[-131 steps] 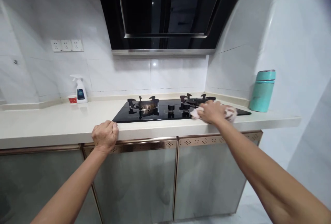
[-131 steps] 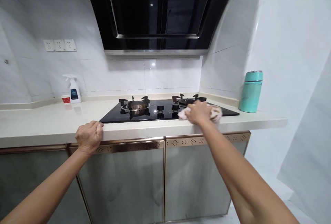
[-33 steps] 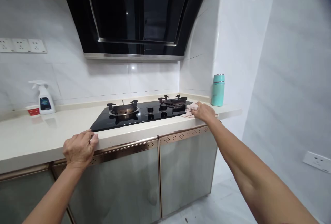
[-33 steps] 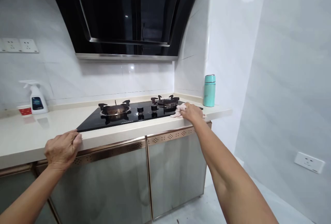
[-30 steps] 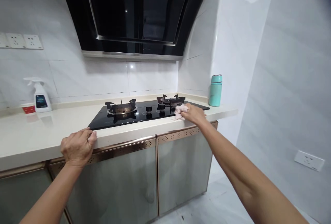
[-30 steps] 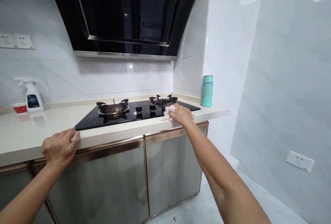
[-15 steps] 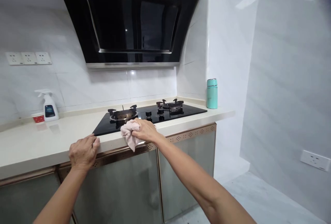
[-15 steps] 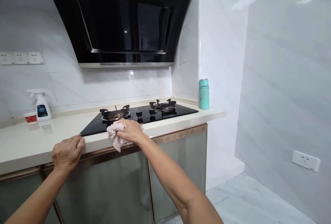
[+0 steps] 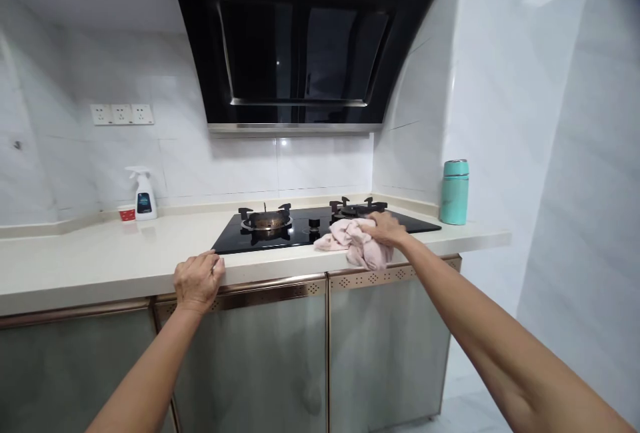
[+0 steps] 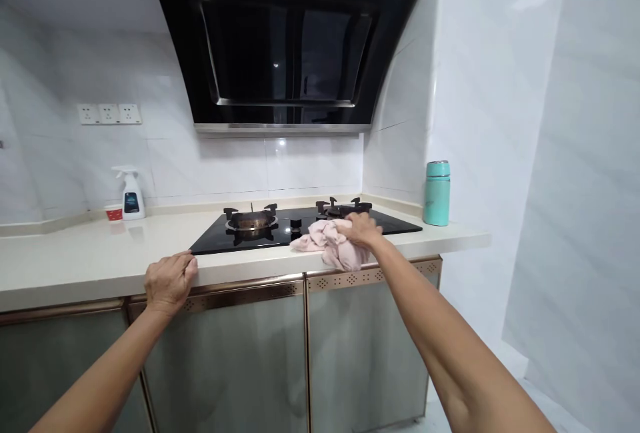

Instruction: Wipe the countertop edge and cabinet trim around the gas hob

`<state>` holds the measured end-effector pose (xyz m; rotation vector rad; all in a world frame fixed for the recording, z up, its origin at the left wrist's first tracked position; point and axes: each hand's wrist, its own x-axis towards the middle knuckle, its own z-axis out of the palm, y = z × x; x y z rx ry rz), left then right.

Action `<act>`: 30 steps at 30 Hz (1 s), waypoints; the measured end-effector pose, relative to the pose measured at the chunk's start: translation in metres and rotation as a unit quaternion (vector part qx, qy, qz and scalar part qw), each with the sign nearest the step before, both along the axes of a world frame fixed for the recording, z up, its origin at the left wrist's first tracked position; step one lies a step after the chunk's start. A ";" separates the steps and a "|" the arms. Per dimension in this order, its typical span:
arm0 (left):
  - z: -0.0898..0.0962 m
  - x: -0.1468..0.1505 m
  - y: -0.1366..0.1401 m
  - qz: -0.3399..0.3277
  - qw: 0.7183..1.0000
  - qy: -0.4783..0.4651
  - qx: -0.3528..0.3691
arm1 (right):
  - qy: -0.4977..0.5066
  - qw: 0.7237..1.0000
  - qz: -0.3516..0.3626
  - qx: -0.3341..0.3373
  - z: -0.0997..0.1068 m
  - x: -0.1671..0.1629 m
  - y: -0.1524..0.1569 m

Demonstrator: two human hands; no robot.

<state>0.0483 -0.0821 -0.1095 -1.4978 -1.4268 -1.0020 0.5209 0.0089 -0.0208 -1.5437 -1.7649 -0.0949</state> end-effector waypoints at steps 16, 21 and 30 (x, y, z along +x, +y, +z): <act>-0.008 0.003 0.009 0.001 0.998 -0.001 0.058 | -0.056 0.997 0.044 -0.038 -0.025 -0.045 -0.019; -0.009 0.005 0.012 0.005 0.997 0.000 0.082 | -0.128 0.987 0.094 -0.031 -0.022 -0.134 -0.035; -0.009 -0.005 0.011 0.009 0.996 0.044 0.076 | -0.186 0.928 0.311 0.082 -0.029 -0.267 -0.048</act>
